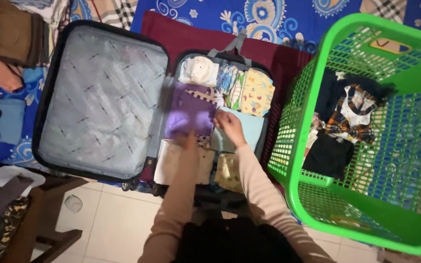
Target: The person transfers folded clothes from an open suitcase into a green laundry basket. They pick up stacks of folded garments, including shirts and pants, and place them into the basket one by one.
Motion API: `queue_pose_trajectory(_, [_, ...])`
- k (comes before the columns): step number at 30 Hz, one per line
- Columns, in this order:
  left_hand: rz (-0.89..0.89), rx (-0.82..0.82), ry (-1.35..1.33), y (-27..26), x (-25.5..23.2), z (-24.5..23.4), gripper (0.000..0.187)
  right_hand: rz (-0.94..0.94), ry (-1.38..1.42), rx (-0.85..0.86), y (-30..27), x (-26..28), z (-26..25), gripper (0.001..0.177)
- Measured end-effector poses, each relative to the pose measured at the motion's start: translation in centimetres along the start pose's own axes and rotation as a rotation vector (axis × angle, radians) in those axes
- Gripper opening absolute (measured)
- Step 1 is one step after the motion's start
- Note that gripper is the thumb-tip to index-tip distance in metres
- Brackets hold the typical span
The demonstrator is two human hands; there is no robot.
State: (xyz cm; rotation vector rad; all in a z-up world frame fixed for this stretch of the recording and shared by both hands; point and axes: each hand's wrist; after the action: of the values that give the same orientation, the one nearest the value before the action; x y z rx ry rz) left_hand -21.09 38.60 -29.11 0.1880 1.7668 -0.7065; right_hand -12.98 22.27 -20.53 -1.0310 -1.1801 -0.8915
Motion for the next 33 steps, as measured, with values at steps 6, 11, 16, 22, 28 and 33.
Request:
queue_pose_trajectory(6, [-0.338,0.124,-0.305,-4.8,1.0,1.3,0.051,-0.06,-0.268,-0.096,6.8,-7.8,3.1,0.061])
queue_pose_trajectory(11, [-0.498,0.101,-0.312,-3.3,1.1,1.8,0.045,0.084,-0.418,-0.155,7.8,-8.5,4.0,0.057])
queue_pose_trajectory(16, [-0.546,0.175,-0.371,-2.8,1.9,0.9,0.047,-0.006,-0.679,-0.246,7.9,-8.3,3.7,0.044])
queue_pose_trajectory(22, [-0.597,0.202,-0.201,-2.9,3.3,-0.3,0.049,-0.098,-0.797,-0.057,10.5,-6.0,2.2,0.08])
queue_pose_trajectory(28, [-0.581,0.256,-0.2,-2.8,4.0,-0.6,0.052,-0.049,-1.087,0.049,10.4,-4.2,2.3,0.06])
queue_pose_trajectory(33, [-0.545,0.274,-0.28,-3.1,4.3,-1.0,0.05,-0.293,-1.068,-0.012,9.2,-4.0,1.8,0.041])
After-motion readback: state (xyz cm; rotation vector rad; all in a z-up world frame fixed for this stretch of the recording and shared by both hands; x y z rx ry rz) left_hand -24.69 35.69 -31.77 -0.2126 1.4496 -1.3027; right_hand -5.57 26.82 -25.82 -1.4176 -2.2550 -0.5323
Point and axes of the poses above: each hand's wrist, its own y-axis towards the middle knuckle, its own z-axis out of the palm, x = y × z, and after that the axes turned 7 degrees about -z, right-handed
